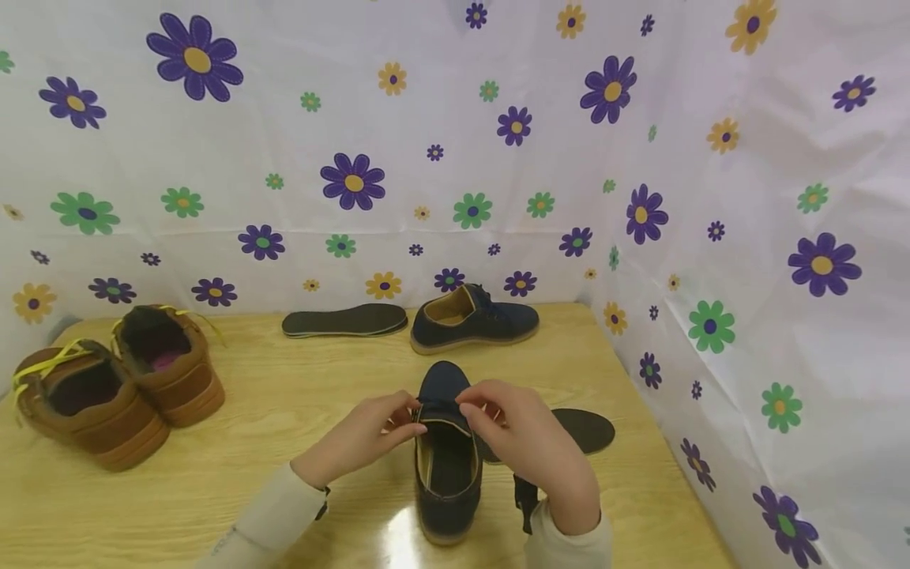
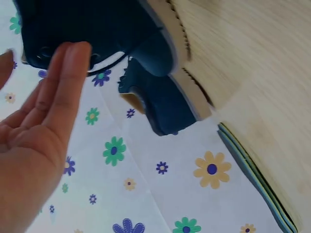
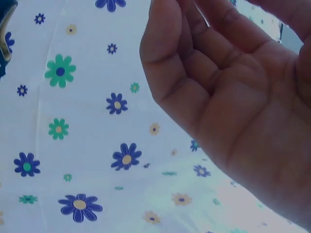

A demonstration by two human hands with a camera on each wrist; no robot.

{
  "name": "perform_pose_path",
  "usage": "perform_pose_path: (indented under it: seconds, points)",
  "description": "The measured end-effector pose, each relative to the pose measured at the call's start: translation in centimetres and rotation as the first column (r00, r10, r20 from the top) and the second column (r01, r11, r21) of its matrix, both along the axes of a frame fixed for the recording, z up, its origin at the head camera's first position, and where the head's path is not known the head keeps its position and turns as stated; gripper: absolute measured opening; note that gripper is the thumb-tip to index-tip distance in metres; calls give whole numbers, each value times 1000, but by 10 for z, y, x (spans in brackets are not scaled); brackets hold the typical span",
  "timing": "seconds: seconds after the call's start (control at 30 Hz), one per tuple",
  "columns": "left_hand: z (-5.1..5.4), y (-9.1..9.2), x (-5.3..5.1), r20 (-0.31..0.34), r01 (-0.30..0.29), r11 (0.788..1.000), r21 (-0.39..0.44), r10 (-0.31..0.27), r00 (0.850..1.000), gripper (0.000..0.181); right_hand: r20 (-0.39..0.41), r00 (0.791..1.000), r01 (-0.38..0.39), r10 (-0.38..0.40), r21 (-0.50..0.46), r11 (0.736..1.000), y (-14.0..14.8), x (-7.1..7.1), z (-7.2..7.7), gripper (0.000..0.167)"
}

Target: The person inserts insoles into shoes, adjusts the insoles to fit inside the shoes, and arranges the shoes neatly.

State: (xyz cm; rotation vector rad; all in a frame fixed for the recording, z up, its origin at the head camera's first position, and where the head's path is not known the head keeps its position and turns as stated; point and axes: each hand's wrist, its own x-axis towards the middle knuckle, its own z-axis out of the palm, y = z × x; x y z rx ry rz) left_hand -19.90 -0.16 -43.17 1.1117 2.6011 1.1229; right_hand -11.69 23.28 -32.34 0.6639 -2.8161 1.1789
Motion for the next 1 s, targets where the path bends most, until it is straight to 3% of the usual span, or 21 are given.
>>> perform_pose_path:
  seconds: [0.07, 0.17, 0.4, 0.53, 0.7, 1.0]
  points:
    - [1, -6, -5, 14, 21, 1000, 8, -21, 1000, 28, -26, 999, 45, -45, -14, 999, 2, 2, 1, 19]
    - [7, -14, -20, -1, 5, 1000, 20, -5, 1000, 21, -42, 994, 95, -97, -37, 995, 4, 5, 4, 18]
    - [27, -25, -64, 5, -180, 982, 58, 180, 984, 14, -107, 982, 151, -157, -55, 987, 14, 5, 5, 16]
    - [33, -23, -83, 16, -229, 971, 65, 229, 973, 14, -103, 975, 192, -198, -61, 979, 18, 5, 7, 17]
    - [27, -10, -104, 51, -277, 960, 32, 276, 960, 18, -97, 966, 232, -239, -74, 970, 23, 6, 7, 18]
    - [11, 25, -131, 137, -425, 896, 125, 409, 902, 23, -126, 953, 266, -277, -97, 959, 30, 7, 4, 17]
